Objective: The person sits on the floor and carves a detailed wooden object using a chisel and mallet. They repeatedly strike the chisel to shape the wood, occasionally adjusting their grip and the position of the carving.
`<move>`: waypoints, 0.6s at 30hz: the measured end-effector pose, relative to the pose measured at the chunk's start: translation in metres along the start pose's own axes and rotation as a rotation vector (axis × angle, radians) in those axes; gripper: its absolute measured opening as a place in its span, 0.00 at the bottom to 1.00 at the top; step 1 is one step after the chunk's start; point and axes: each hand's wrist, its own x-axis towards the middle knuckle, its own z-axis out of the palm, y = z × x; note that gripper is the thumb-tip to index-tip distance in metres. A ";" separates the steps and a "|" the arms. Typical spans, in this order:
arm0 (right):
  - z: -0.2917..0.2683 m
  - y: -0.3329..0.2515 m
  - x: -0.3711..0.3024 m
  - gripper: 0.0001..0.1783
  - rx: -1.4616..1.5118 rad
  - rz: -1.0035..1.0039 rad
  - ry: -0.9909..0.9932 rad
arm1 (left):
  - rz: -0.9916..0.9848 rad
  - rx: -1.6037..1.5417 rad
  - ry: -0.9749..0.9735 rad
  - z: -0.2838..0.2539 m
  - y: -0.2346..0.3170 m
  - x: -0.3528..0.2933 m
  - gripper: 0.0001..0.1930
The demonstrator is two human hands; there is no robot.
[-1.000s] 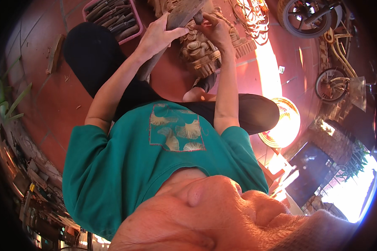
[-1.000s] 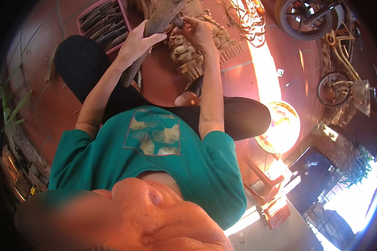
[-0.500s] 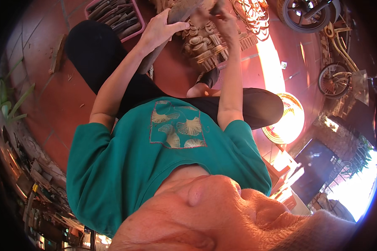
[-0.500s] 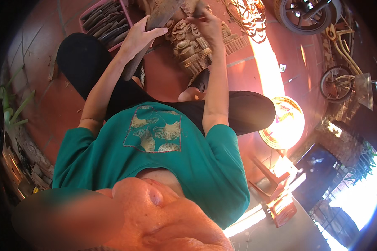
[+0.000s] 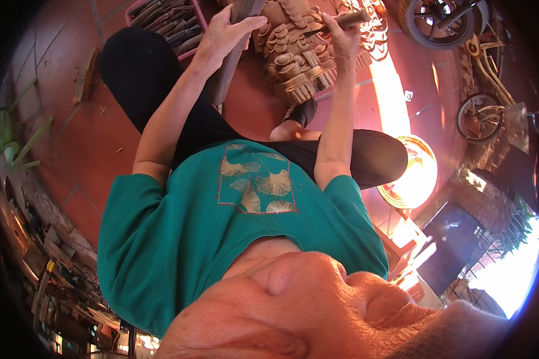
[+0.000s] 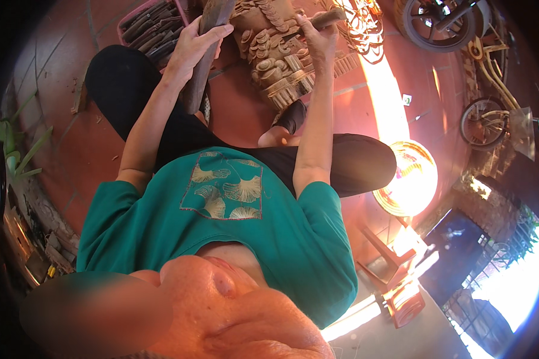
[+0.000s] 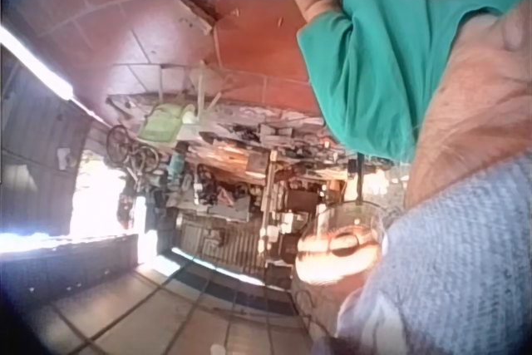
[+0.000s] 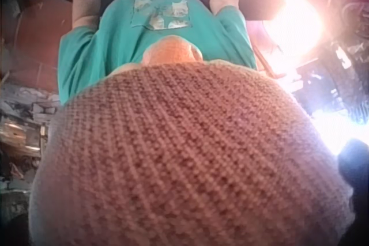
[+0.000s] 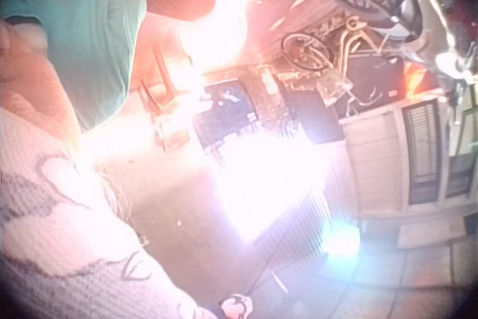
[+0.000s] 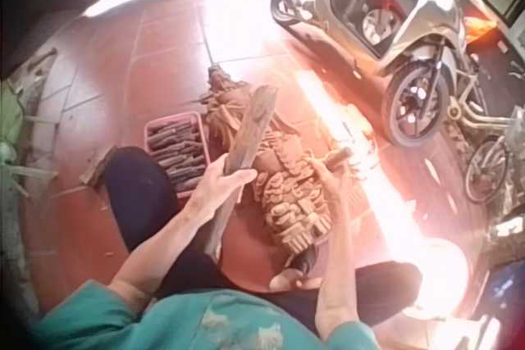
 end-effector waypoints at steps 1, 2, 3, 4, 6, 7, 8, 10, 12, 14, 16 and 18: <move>0.008 -0.003 -0.002 0.14 0.085 -0.011 0.037 | -0.009 0.003 -0.003 0.000 0.000 0.000 0.18; 0.009 0.000 -0.001 0.14 0.106 0.011 0.039 | -0.013 0.004 -0.002 0.001 0.000 0.000 0.17; 0.009 0.005 0.002 0.15 0.127 0.034 0.041 | -0.018 0.005 -0.002 0.001 0.001 -0.001 0.17; 0.010 0.006 0.003 0.15 0.148 0.056 0.043 | -0.021 0.006 -0.001 0.001 0.002 -0.001 0.17; 0.013 0.009 0.002 0.15 0.129 0.042 0.041 | -0.023 -0.003 -0.008 0.003 0.002 -0.001 0.17; 0.015 0.007 0.002 0.15 0.121 0.036 0.037 | -0.024 -0.007 -0.010 0.003 0.002 -0.001 0.17; 0.013 0.003 0.005 0.15 0.198 0.130 -0.009 | -0.021 -0.007 -0.015 0.003 0.001 -0.001 0.17; 0.008 -0.002 0.009 0.15 0.230 0.218 -0.048 | -0.015 -0.006 -0.030 0.004 0.000 0.000 0.17; 0.016 0.014 0.005 0.15 0.017 0.106 0.019 | -0.021 -0.005 -0.032 0.006 0.003 0.000 0.17; 0.021 0.031 0.004 0.14 -0.157 0.044 0.023 | -0.034 -0.003 -0.028 0.007 0.004 0.001 0.17; 0.019 0.043 0.007 0.13 -0.170 0.132 -0.079 | -0.054 -0.002 -0.023 0.008 0.003 0.001 0.17; 0.023 0.059 0.009 0.13 -0.100 0.105 -0.081 | -0.054 -0.007 -0.031 0.008 0.002 0.002 0.18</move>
